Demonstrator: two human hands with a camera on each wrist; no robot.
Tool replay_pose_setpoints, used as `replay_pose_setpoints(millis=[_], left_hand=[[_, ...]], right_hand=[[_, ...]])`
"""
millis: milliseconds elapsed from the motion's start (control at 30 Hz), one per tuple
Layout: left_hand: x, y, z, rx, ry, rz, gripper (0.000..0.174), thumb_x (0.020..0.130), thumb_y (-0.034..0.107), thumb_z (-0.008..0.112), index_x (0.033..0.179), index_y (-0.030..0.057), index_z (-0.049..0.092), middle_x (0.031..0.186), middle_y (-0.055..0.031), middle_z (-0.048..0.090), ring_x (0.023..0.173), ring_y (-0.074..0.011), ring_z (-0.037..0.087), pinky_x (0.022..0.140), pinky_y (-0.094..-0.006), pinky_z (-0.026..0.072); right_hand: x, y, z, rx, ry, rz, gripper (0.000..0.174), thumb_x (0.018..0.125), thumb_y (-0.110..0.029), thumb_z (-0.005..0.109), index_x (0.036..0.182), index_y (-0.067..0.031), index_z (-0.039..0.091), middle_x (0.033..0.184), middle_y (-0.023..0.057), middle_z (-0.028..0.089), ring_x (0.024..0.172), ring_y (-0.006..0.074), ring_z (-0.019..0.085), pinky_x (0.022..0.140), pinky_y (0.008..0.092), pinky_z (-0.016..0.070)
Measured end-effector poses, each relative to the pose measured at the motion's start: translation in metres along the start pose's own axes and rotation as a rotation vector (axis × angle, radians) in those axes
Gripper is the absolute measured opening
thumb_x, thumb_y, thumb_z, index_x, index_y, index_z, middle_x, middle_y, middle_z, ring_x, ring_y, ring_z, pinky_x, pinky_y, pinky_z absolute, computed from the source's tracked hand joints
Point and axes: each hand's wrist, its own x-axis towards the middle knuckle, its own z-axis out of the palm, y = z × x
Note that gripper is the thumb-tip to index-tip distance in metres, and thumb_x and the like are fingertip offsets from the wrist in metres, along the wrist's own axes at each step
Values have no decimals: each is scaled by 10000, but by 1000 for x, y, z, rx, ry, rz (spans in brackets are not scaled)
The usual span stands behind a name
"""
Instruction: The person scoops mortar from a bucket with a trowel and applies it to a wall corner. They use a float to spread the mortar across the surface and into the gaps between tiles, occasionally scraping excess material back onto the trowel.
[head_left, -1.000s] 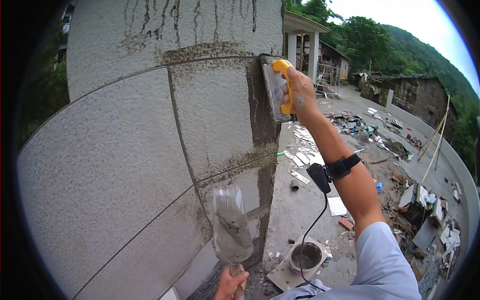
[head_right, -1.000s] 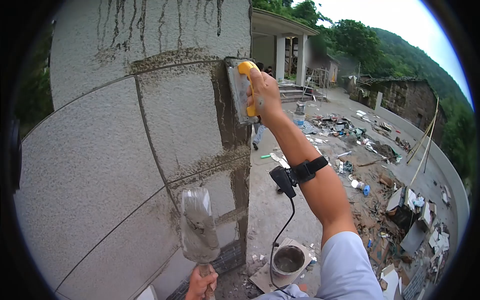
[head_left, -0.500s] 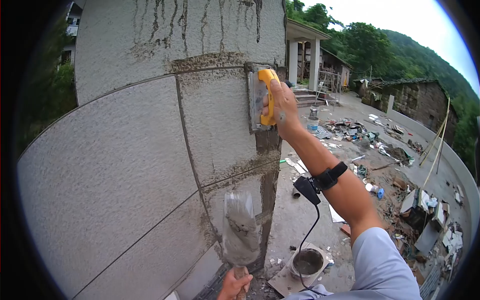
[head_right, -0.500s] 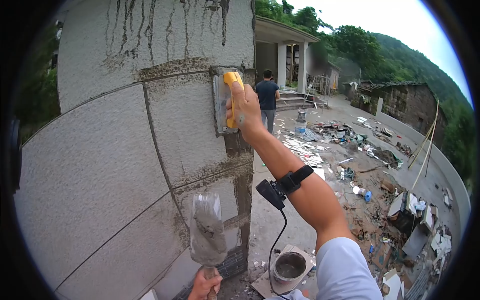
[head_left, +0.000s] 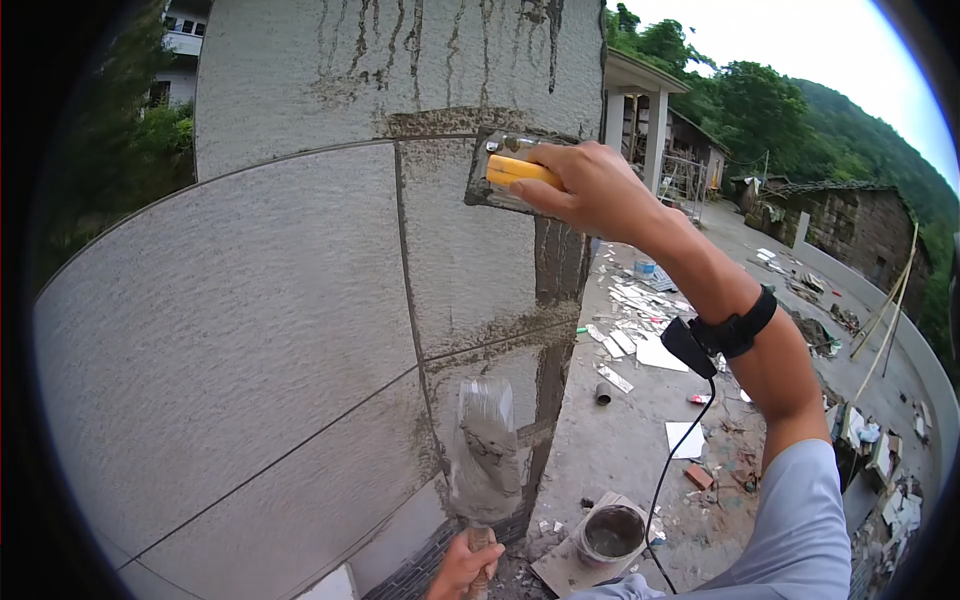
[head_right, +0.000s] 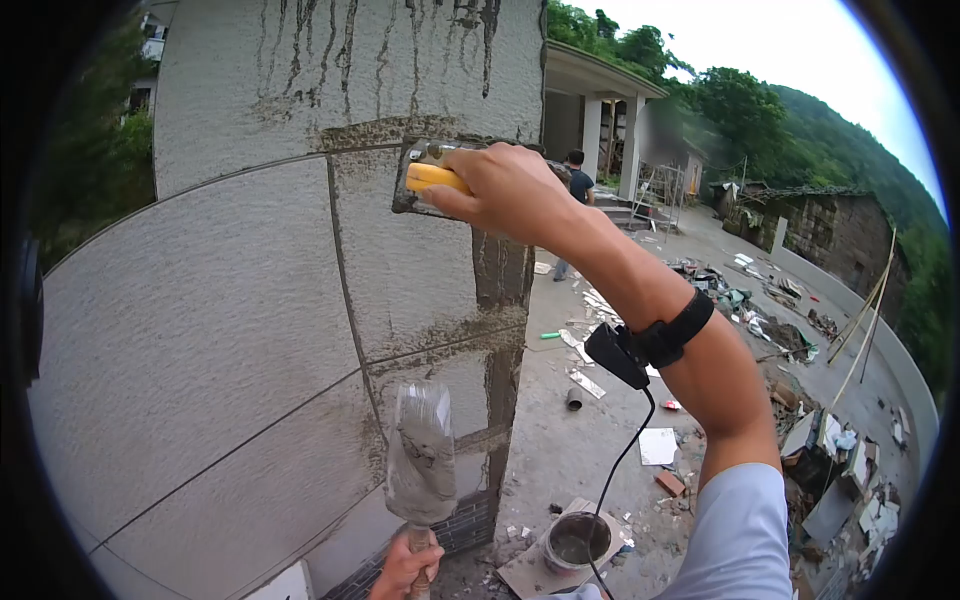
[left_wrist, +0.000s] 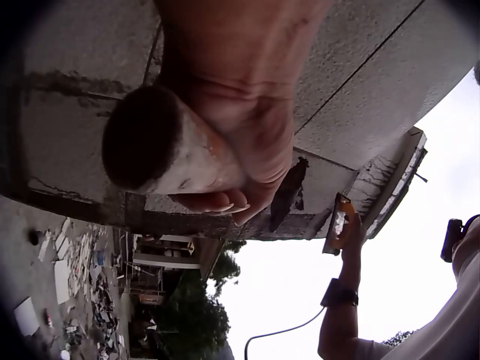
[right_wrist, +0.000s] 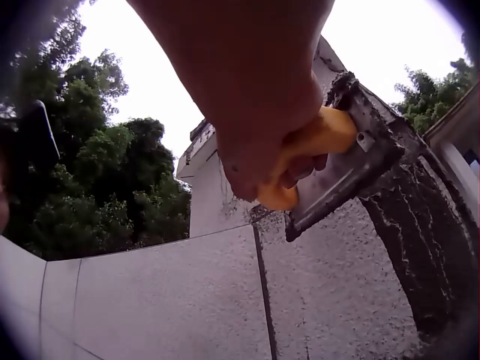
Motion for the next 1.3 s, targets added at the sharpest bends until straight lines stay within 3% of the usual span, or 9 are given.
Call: replay_pose_setpoints(millis=[200,300,633,700,767,900,1100,1167,1300], left_hand=[[-3,-16,7,23,63,-57,192,850,81,682,896,43,499,578,-35,513,471,-135,522,448,-291,413],[-6,-20,23,66,163,66,191,843,146,714,908,112,538,593,31,502,454,-89,477,420,-250,390],[11,-27,40,113,118,29,197,847,169,718,909,108,540,583,24,508,442,-89,468,413,-245,373],[17,-23,57,98,131,32,193,847,166,720,905,104,546,581,20,513,437,-92,469,410,-246,376],[27,-27,61,44,56,-53,193,861,148,705,895,78,529,590,-3,524,460,-105,494,430,-258,392],[47,-36,101,-73,-81,-177,191,871,104,676,913,50,498,632,-47,511,498,-139,513,461,-286,414],[102,-81,201,-147,-131,-189,158,905,139,643,897,57,508,599,4,487,478,-96,473,442,-250,368],[114,-111,242,-165,-106,-195,158,907,144,643,896,63,508,598,10,479,477,-88,467,442,-242,361],[139,-143,310,-162,-87,-241,158,908,165,655,895,96,514,573,32,448,471,-69,455,430,-233,345]], right_hand=[[46,1,-6,-248,-137,-82,429,932,-447,545,871,-33,636,637,141,605,592,304,611,584,447,479],[27,47,-13,-319,-136,-37,397,922,-421,555,863,-37,637,629,132,595,584,293,603,585,446,478],[-50,174,-44,-371,-124,214,409,911,-410,588,831,-15,654,667,169,630,617,338,619,624,460,475],[-87,193,-38,-200,-4,214,404,910,-413,596,871,-18,672,665,172,622,612,346,607,617,452,474],[-132,197,-28,-39,52,218,391,923,-398,597,885,-16,674,632,123,606,545,267,593,560,403,464],[-234,170,-9,805,-27,560,376,967,-374,572,922,-8,648,582,-19,511,473,65,499,446,245,395],[-377,157,70,1627,-87,604,414,961,-358,571,1096,30,616,615,11,529,478,80,479,459,242,391],[-411,165,84,1627,-95,605,548,925,-494,580,1057,36,617,600,31,535,454,93,476,437,246,379],[-478,201,91,1739,-147,637,427,958,-377,573,1076,30,623,622,10,540,494,87,486,470,248,391]])
